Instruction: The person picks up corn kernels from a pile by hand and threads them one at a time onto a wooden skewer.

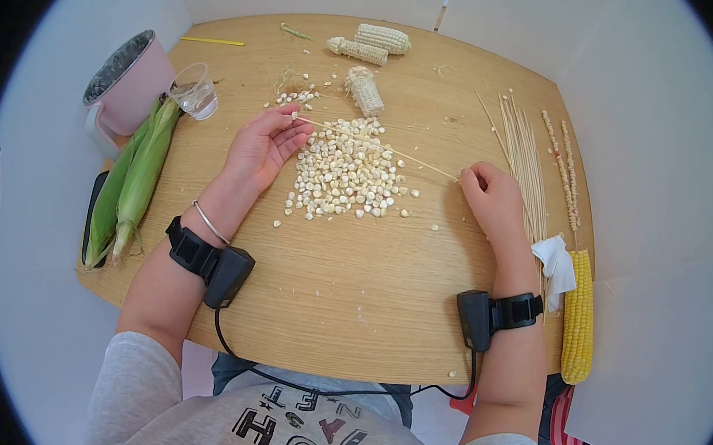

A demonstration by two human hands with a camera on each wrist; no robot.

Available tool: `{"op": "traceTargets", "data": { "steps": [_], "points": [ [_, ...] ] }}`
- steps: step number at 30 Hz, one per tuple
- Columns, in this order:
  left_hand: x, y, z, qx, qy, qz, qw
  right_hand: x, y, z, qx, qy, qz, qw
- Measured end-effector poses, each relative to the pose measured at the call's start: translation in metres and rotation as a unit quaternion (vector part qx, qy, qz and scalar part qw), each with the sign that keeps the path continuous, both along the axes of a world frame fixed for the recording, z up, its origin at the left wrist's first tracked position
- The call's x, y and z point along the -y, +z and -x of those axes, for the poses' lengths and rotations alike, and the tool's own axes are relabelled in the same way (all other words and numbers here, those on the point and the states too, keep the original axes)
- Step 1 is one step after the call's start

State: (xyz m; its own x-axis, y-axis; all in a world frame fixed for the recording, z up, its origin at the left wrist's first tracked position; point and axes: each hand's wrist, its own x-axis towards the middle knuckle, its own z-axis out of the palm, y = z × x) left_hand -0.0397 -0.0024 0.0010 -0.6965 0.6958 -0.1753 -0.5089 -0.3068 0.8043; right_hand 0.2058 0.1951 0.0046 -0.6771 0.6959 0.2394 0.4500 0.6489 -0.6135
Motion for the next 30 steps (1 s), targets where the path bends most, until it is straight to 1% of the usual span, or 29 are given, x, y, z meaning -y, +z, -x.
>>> {"op": "traceTargets", "data": {
  "steps": [21, 30],
  "points": [
    [-0.0013, -0.0007, -0.0013, -0.013, -0.011, 0.003, 1.000, -0.0029, -0.0019, -0.0009, -0.005, 0.005, 0.008, 1.000],
    [-0.0001, 0.0005, -0.0003, -0.011, -0.038, 0.002, 0.999, -0.0037, -0.0021, -0.0012, -0.008, 0.006, -0.003, 1.000]
  ]
}}
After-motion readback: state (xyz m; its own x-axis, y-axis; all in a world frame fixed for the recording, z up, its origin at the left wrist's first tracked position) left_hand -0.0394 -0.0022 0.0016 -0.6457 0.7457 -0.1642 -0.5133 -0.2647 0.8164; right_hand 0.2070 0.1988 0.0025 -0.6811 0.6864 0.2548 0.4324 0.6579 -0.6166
